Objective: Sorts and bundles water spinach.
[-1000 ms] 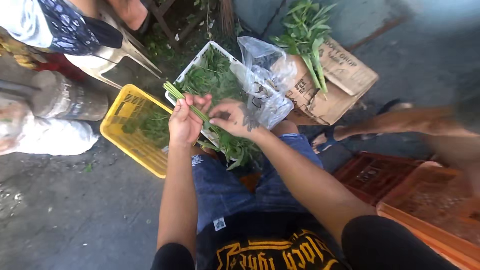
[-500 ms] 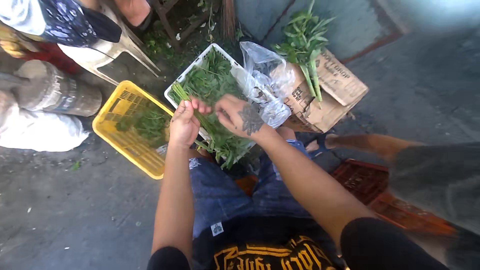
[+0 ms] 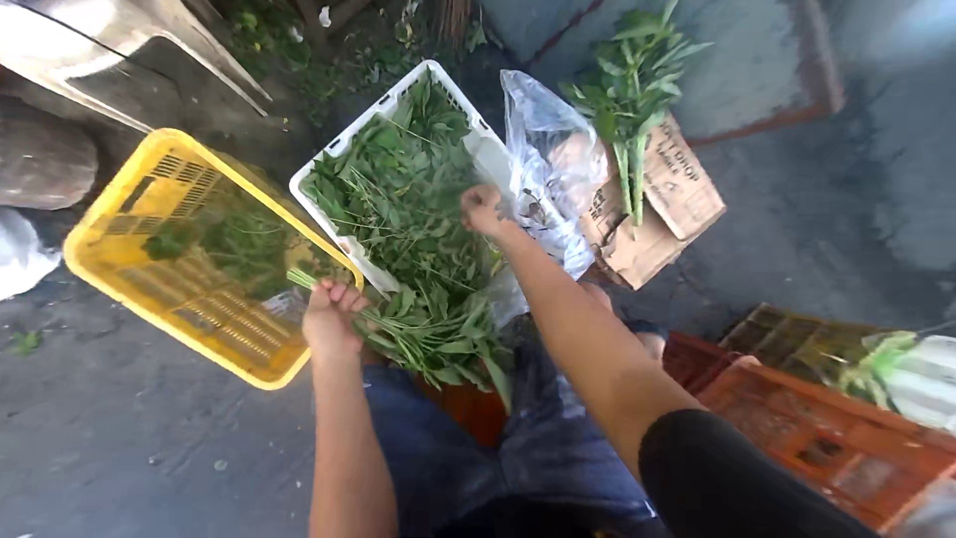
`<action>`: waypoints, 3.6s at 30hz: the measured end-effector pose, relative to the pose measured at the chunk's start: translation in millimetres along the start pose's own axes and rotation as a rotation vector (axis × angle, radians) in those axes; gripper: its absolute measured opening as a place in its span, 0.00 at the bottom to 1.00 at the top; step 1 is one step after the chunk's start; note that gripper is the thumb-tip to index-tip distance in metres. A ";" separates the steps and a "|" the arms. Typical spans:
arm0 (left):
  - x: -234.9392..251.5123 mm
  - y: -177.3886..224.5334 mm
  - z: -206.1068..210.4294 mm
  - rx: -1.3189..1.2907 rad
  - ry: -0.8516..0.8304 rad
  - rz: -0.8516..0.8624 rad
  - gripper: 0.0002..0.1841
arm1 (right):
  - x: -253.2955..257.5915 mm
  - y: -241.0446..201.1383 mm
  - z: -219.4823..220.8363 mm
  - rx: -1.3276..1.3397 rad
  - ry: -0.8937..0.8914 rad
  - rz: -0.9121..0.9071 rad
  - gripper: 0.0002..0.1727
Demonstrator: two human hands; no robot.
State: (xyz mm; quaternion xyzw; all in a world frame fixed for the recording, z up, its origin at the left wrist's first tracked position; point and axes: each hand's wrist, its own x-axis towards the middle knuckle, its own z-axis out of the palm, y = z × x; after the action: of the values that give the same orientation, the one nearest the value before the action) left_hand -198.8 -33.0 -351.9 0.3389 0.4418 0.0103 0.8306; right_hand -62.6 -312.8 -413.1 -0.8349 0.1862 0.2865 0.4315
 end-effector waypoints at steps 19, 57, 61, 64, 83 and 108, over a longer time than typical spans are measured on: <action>31.1 14.3 -1.2 0.095 0.023 -0.102 0.24 | -8.8 -0.6 -3.5 0.028 0.247 -0.186 0.15; -46.8 -15.0 60.1 0.428 -0.456 0.119 0.11 | -112.6 -21.4 -7.6 0.018 0.182 -0.462 0.14; -61.5 -25.4 107.8 0.560 -0.475 0.196 0.14 | -147.6 -35.5 -21.4 0.021 0.165 -0.627 0.11; -73.4 -24.2 124.1 0.573 -0.448 0.228 0.11 | -165.7 -39.1 -33.3 -0.003 0.076 -0.682 0.11; -164.3 39.2 104.4 0.512 -0.454 0.460 0.05 | -237.7 -47.4 -49.4 0.180 -0.137 -0.695 0.26; -188.0 -26.8 107.4 0.335 -0.574 0.118 0.16 | -307.2 -33.5 -83.2 0.581 0.213 -1.093 0.09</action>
State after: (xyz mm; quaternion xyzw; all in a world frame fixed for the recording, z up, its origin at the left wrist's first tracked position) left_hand -241.4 -172.6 -189.8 0.4847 0.1649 -0.1102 0.8519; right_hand -252.8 -343.4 -157.6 -0.6820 -0.1555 -0.1227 0.7040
